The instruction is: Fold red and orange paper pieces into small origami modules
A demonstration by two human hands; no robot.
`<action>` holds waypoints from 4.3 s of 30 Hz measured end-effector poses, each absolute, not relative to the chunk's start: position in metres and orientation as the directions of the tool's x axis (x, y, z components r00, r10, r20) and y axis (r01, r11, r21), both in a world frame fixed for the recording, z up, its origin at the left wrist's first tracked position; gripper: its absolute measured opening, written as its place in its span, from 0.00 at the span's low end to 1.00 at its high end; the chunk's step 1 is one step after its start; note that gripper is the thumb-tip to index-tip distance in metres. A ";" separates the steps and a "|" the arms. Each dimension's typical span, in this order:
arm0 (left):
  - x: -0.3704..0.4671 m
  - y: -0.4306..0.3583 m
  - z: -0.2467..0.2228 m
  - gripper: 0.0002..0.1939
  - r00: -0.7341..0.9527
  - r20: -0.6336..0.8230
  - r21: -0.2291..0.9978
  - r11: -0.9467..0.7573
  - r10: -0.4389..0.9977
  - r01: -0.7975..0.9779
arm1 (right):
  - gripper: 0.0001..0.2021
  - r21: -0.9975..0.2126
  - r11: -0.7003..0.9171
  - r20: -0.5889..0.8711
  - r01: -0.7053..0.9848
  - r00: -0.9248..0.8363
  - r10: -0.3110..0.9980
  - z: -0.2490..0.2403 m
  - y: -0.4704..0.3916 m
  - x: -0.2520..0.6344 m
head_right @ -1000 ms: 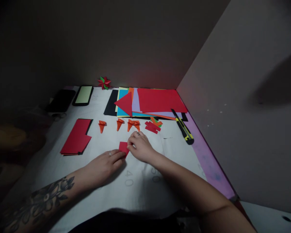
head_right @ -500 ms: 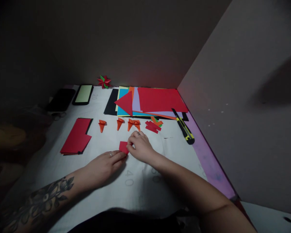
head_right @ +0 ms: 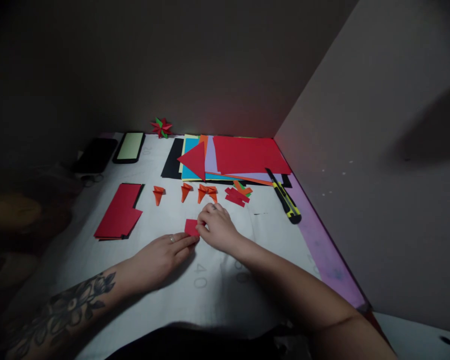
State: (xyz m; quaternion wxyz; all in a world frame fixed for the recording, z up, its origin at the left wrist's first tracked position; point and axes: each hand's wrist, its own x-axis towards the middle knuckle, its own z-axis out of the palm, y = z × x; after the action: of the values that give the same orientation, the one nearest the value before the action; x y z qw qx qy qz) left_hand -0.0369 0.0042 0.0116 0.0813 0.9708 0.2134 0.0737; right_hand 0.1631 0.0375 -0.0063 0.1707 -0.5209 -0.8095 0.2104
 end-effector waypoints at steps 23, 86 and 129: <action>-0.037 0.006 0.016 0.12 0.889 0.017 0.176 -0.877 0.457 0.447 | 0.02 -0.521 0.367 0.043 0.770 -0.406 0.913 -0.004 0.037 0.163; -0.049 0.021 0.009 0.16 0.802 0.202 0.124 -0.827 0.563 0.549 | 0.21 -0.407 0.744 0.298 0.531 -0.693 0.657 -0.012 0.025 0.182; -0.033 0.061 0.006 0.08 0.564 0.037 0.564 -0.483 0.825 0.669 | 0.25 -0.396 0.803 0.113 0.445 -0.844 0.524 -0.001 0.031 0.190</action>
State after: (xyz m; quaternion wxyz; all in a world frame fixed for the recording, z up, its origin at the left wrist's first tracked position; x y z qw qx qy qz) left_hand -0.0331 0.0610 0.0058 0.2530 0.8474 0.4408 0.1535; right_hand 0.1895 0.0306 -0.0012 0.1091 -0.2568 -0.9432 0.1803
